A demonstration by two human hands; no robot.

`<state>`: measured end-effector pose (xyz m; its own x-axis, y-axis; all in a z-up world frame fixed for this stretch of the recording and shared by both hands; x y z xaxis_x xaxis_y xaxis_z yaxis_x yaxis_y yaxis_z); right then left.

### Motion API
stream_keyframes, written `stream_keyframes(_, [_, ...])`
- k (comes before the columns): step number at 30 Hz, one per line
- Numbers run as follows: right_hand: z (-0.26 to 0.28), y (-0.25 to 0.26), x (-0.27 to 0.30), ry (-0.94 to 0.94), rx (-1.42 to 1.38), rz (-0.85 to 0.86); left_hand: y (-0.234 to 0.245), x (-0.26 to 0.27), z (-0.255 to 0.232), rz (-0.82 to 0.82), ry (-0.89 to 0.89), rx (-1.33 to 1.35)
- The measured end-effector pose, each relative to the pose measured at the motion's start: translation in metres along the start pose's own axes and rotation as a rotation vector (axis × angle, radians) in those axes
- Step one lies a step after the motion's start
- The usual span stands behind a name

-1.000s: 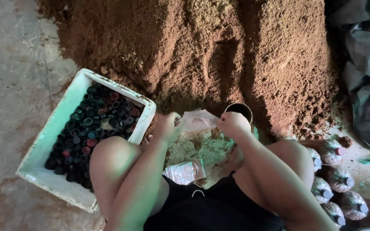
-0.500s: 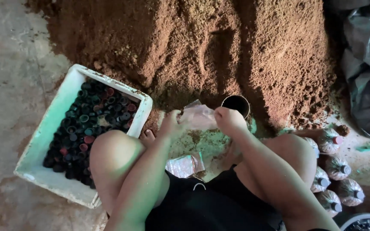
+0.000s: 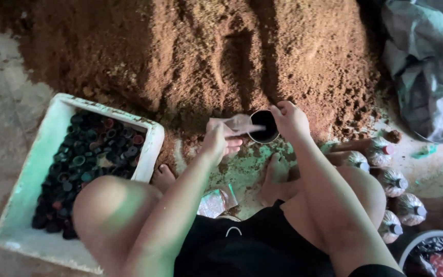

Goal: Preparing and filling plastic cultivation bags with substrate using a PVC pipe as a guide and packing the material firmly.

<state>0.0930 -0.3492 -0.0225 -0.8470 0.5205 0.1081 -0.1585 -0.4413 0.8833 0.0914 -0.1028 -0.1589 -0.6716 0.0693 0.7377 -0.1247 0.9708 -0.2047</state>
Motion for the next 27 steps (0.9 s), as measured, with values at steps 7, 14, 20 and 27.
stream_keyframes(7, [-0.044, -0.047, 0.005, -0.196, -0.021, 0.276, -0.025, 0.043, -0.085, -0.057, -0.174, 0.216])
stream_keyframes(14, [-0.067, -0.113, 0.002, -0.543, -0.532, 0.085, -0.028, -0.015, -0.038, -0.037, -0.176, 0.173])
stream_keyframes(20, [-0.096, -0.174, 0.038, -1.001, -1.057, 0.37, -0.014, -0.03, 0.008, -0.068, -0.174, 0.095])
stream_keyframes(27, [-0.188, -0.269, 0.025, -0.984, -0.976, 0.424, -0.002, 0.011, 0.006, -0.125, -0.126, -0.579])
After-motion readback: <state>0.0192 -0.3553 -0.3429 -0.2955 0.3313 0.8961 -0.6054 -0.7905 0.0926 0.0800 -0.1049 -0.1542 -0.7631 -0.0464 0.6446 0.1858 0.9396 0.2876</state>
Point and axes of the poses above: each hand's wrist, its own x-axis away from the middle knuckle, its own y-axis out of the back of the hand, z = x × y, the point moved 10 cm from there along -x, towards the middle knuckle, and after that the axes turned 13 degrees about -z, right-handed, at the moved point
